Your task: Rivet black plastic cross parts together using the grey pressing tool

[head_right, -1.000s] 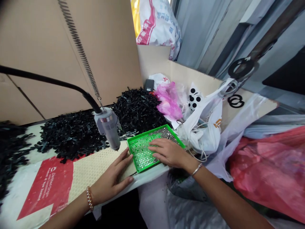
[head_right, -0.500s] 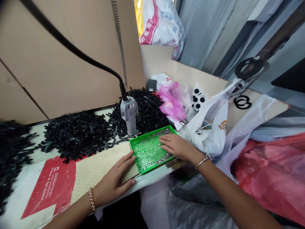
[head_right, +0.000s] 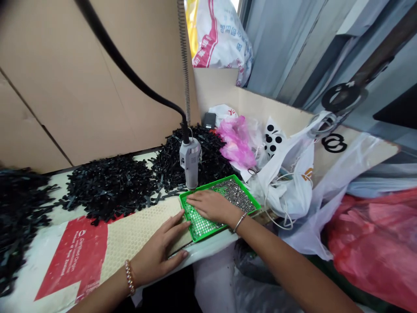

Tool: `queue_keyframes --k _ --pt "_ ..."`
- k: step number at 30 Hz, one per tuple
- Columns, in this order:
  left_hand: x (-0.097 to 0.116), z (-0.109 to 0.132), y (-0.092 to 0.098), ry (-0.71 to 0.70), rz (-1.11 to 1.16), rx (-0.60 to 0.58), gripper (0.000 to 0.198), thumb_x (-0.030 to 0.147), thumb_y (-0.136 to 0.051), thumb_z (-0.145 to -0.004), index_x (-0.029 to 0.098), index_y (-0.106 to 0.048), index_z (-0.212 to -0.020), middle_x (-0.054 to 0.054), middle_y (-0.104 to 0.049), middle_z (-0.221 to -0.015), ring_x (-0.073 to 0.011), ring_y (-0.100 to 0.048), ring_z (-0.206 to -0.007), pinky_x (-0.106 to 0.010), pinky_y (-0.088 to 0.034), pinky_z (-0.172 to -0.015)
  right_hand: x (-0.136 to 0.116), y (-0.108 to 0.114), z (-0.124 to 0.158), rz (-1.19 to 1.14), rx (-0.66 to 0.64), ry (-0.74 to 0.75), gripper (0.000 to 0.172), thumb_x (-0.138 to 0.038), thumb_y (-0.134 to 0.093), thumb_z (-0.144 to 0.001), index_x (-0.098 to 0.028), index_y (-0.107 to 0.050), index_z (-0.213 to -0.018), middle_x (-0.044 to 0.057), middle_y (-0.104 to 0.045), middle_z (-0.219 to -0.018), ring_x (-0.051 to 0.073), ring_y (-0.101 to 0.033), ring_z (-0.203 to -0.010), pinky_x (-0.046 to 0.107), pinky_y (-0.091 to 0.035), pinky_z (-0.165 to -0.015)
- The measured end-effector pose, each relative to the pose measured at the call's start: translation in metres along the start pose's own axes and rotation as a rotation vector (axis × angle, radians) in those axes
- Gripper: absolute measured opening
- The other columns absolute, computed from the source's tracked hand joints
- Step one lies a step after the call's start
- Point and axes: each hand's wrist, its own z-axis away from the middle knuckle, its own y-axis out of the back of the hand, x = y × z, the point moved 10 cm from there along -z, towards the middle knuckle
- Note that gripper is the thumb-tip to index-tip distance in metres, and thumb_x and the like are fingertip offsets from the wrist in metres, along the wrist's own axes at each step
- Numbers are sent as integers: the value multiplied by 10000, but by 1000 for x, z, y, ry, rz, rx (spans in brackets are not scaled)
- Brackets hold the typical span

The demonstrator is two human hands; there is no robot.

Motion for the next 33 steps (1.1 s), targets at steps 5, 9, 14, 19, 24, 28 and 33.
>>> queue_keyframes --k 5,9,14,19,24,28,33 --pt "1 1 0 -14 7 9 600 284 -606 -832 203 -384 -1383 -140 -201 -1529 -278 -244 -1389 -498 -257 -1144 45 8 35 107 18 -189 325 -176 -505 -930 -115 -586 -1239 133 -580 -1242 287 -548 -1112 452 -448 -966" --pt "0 1 1 -5 32 12 582 292 -596 -839 204 -386 -1374 -140 -237 -1517 -283 -258 -1384 -531 -247 -1141 49 22 52 34 88 -240 334 -123 -485 -909 -124 -591 -1226 148 -569 -1244 288 -543 -1124 460 -463 -942" --pt "-3 1 6 2 101 69 623 269 -576 -848 207 -312 -1408 -120 -297 -1497 -254 -283 -1376 -506 -276 -1140 -9 16 31 -164 35 -44 377 -86 -483 -896 -164 -570 -1254 116 -565 -1244 244 -528 -1124 399 -448 -959" --pt "-2 1 5 -4 100 71 563 242 -570 -847 198 -370 -1372 -121 -299 -1493 -243 -287 -1374 -481 -297 -1137 -44 13 29 -256 -17 64 303 -155 -487 -895 -143 -605 -1174 123 -585 -1183 253 -517 -1099 411 -431 -945" --pt "-1 2 5 -14 76 84 552 240 -563 -850 184 -378 -1366 -133 -307 -1486 -251 -296 -1370 -489 -311 -1129 -42 26 62 -311 -51 135 281 -305 -476 -938 -141 -625 -1112 115 -621 -1048 252 -549 -993 404 -424 -885" --pt "-2 2 4 -15 40 87 554 248 -551 -862 190 -361 -1380 -128 -315 -1484 -253 -296 -1370 -503 -296 -1134 -19 35 70 -328 1 32 267 -316 -442 -964 -164 -652 -1028 100 -623 -1006 232 -555 -939 380 -419 -853" --pt "-1 2 3 -16 4 87 609 248 -544 -867 194 -304 -1424 -127 -306 -1492 -255 -296 -1371 -508 -295 -1133 -33 25 44 -370 47 67 354 -384 -531 -923 -128 -599 -1158 134 -580 -1155 260 -530 -1047 398 -423 -903"
